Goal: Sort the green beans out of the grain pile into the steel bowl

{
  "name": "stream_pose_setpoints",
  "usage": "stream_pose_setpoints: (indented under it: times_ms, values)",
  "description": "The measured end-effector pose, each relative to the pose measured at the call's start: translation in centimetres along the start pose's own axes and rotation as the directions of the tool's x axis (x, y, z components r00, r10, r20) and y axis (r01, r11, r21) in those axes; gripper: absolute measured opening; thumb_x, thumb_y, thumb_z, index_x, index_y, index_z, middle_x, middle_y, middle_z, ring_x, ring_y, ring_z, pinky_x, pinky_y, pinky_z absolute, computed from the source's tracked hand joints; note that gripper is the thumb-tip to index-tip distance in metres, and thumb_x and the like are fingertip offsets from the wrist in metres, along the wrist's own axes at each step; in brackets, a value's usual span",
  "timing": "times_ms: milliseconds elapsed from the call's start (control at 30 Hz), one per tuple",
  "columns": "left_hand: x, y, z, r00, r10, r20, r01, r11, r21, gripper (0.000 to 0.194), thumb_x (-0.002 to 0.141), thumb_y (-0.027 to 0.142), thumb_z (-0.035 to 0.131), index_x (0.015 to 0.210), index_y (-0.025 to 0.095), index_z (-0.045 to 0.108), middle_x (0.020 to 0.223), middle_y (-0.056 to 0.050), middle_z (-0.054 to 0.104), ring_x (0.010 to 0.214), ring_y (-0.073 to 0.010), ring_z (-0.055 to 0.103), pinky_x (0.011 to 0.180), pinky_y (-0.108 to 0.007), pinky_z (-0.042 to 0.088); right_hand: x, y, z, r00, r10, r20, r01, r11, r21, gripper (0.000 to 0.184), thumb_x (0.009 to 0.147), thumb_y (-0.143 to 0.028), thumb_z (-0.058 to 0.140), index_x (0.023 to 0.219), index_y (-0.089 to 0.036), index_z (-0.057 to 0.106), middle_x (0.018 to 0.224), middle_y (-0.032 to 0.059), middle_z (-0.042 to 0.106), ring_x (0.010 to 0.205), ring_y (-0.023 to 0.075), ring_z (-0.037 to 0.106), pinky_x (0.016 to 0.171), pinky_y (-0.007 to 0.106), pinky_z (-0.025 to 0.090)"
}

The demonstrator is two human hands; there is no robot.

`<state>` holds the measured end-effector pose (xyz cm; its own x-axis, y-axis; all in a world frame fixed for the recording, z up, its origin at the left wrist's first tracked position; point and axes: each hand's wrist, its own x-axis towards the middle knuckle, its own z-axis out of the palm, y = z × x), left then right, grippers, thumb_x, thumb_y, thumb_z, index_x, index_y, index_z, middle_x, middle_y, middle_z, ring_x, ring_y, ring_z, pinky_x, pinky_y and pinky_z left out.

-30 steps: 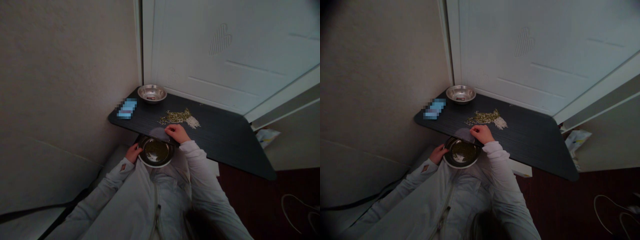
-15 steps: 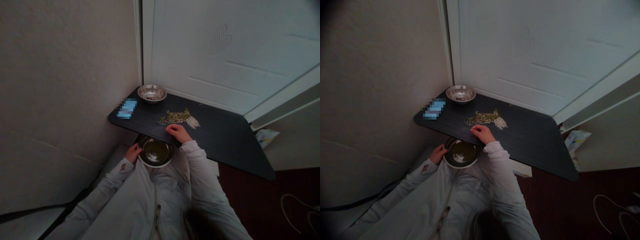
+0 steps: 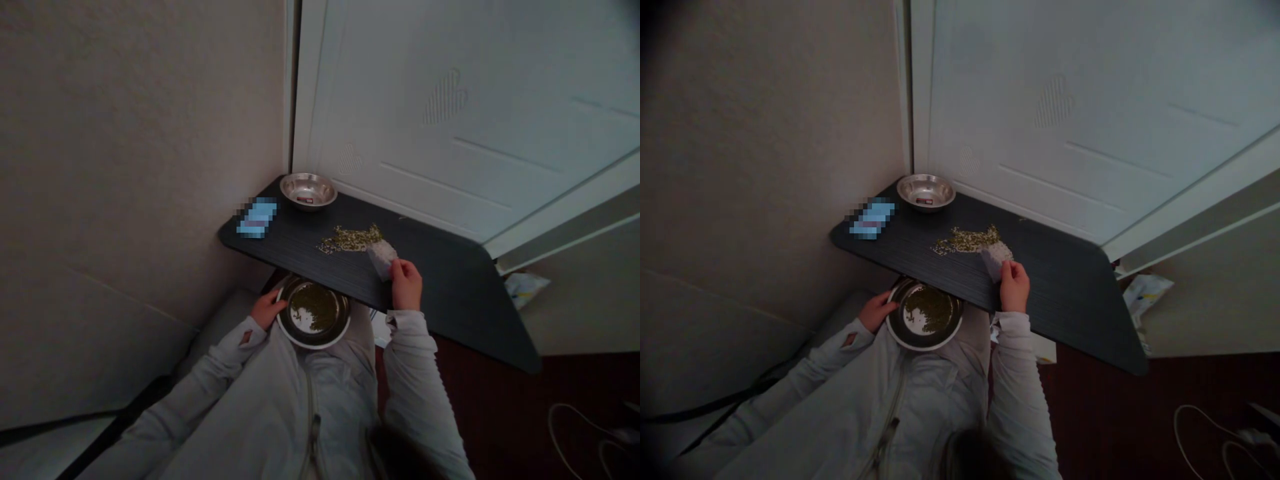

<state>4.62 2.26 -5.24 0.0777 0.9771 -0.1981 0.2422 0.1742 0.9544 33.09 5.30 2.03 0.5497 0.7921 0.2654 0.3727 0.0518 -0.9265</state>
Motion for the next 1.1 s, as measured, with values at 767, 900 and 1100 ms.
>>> stream_pose_setpoints:
  times_ms: [767, 900, 1100]
  values:
    - [-0.08, 0.01, -0.14, 1.000, 0.010, -0.014, -0.010, 1.000, -0.018, 0.032, 0.056, 0.030, 0.052, 0.082, 0.013, 0.061, 0.073, 0.000, 0.063, 0.070, -0.0187, 0.055, 0.067, -0.027, 0.041, -0.73, -0.87, 0.00, 0.968, -0.092, 0.232, 0.139, 0.971, -0.193, 0.025, 0.068, -0.039, 0.041, 0.067, -0.017, 0.053, 0.058, -0.0005, 0.052, 0.058, 0.0120, 0.046, 0.059, 0.023, 0.034]
    - [-0.13, 0.15, -0.15, 1.000, 0.002, -0.002, -0.002, 1.000, -0.022, 0.031, 0.055, 0.029, 0.052, 0.080, 0.013, 0.061, 0.071, 0.000, 0.063, 0.069, -0.0188, 0.056, 0.066, -0.028, 0.041, -0.94, -1.00, -0.05, 0.927, -0.085, 0.366, 0.149, 0.977, -0.150, 0.026, 0.068, -0.039, 0.043, 0.069, -0.016, 0.054, 0.059, -0.0012, 0.052, 0.058, 0.0112, 0.046, 0.058, 0.023, 0.034]
    - [-0.15, 0.24, -0.16, 1.000, -0.017, -0.007, 0.017, 0.999, -0.036, 0.030, 0.055, 0.029, 0.052, 0.079, 0.014, 0.061, 0.068, 0.000, 0.063, 0.068, -0.0183, 0.056, 0.065, -0.027, 0.042, -1.06, -0.94, 0.01, 0.875, -0.048, 0.482, 0.135, 0.980, -0.148, 0.027, 0.066, -0.041, 0.046, 0.070, -0.016, 0.056, 0.059, -0.0007, 0.053, 0.057, 0.0119, 0.047, 0.056, 0.023, 0.035]
